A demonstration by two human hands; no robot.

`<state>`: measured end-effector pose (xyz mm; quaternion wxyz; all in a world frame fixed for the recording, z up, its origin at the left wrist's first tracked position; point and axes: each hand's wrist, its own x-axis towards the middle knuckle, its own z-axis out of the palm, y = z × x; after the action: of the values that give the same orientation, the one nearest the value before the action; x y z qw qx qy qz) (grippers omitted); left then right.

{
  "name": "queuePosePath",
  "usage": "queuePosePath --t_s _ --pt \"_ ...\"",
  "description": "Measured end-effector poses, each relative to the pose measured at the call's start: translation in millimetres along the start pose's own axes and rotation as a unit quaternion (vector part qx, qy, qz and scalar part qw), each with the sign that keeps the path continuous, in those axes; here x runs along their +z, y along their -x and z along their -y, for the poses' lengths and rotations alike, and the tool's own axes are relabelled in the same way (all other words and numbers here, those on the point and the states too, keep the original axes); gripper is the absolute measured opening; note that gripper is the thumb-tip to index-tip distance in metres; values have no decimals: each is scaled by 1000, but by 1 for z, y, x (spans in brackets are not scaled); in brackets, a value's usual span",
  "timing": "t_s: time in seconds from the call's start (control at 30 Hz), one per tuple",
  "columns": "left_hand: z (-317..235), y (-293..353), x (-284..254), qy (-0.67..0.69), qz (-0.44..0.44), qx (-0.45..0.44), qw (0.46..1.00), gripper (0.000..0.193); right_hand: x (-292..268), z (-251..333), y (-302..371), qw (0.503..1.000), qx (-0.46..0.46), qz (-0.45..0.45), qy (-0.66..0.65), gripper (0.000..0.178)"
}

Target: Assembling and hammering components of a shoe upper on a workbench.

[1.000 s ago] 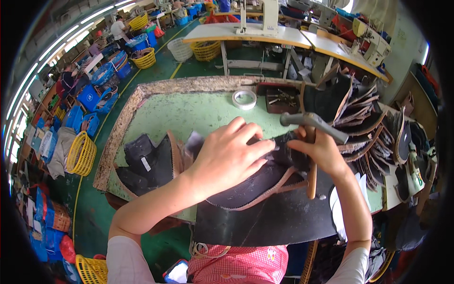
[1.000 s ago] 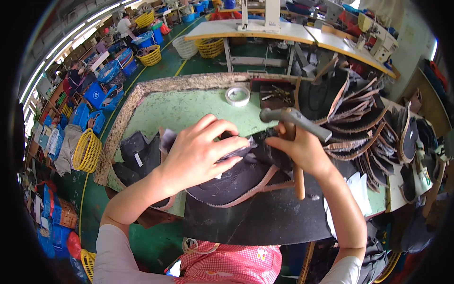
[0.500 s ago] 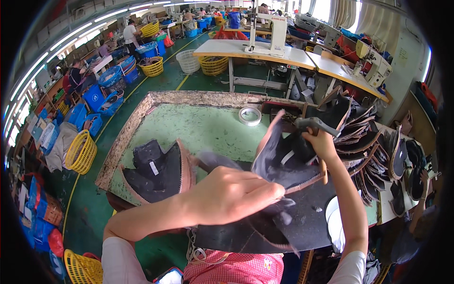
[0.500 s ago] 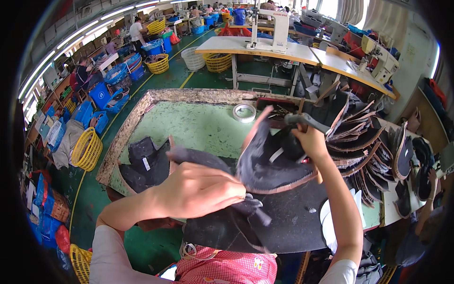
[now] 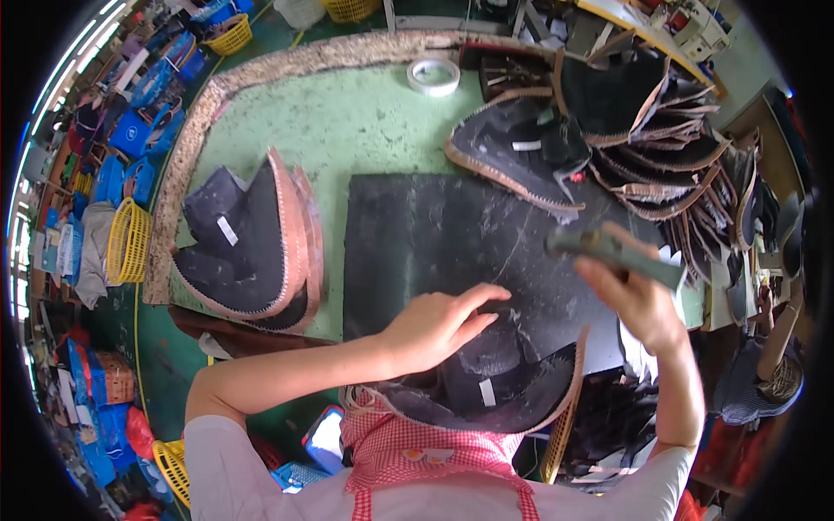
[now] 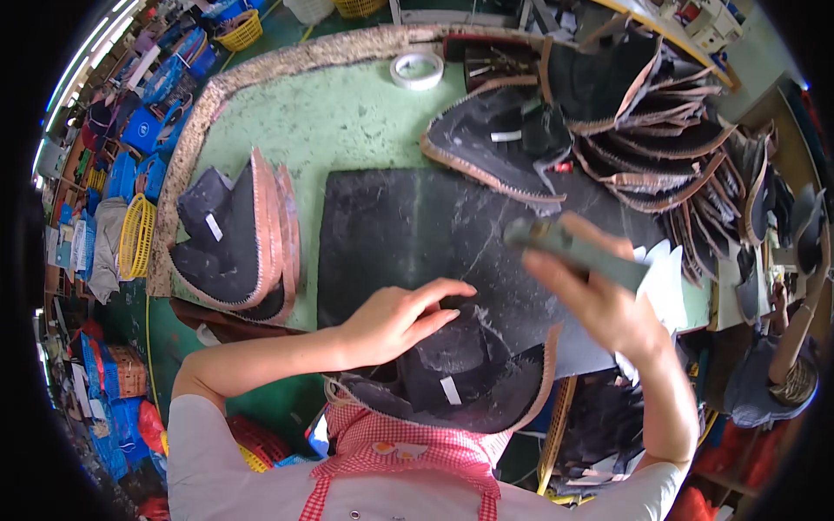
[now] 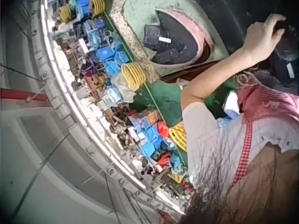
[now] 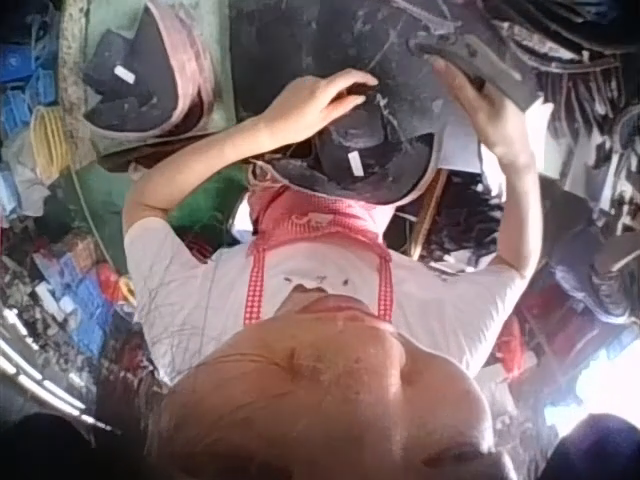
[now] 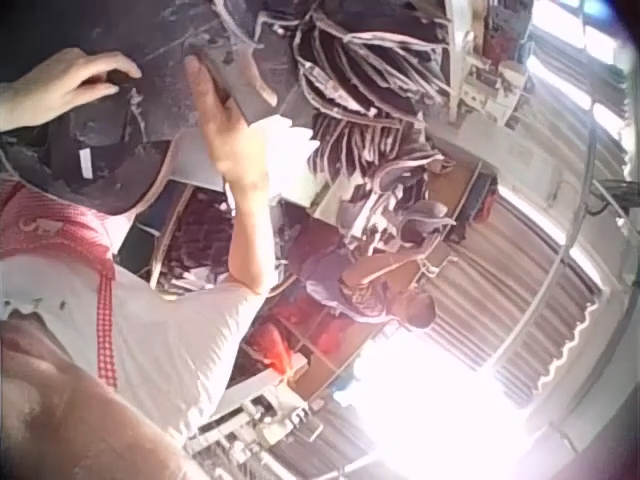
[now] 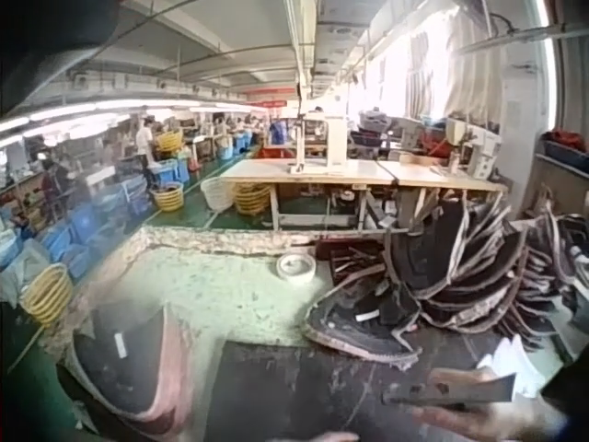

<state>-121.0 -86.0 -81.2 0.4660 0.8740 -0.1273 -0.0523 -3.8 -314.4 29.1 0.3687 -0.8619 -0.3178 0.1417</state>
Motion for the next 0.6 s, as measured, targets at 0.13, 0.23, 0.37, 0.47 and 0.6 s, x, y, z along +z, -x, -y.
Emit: queuePosePath --t_s 0.13,0.23,0.37,0.47,0.6 --pt "-5 -5 3 117 101 -101 983 24 4 10 27 999 28 46 -1 24" --pt "-20 -8 25 379 167 -48 909 27 -1 8 24 996 80 -4 43 21" --pt "-59 -7 26 402 218 -92 884 28 -2 -5 33 991 99 -91 -25 24" --pt "-30 0 34 64 38 43 996 25 7 5 35 983 149 -82 -69 23" --pt "4 2 27 -110 2 51 993 25 18 12 48 989 118 90 -15 25"
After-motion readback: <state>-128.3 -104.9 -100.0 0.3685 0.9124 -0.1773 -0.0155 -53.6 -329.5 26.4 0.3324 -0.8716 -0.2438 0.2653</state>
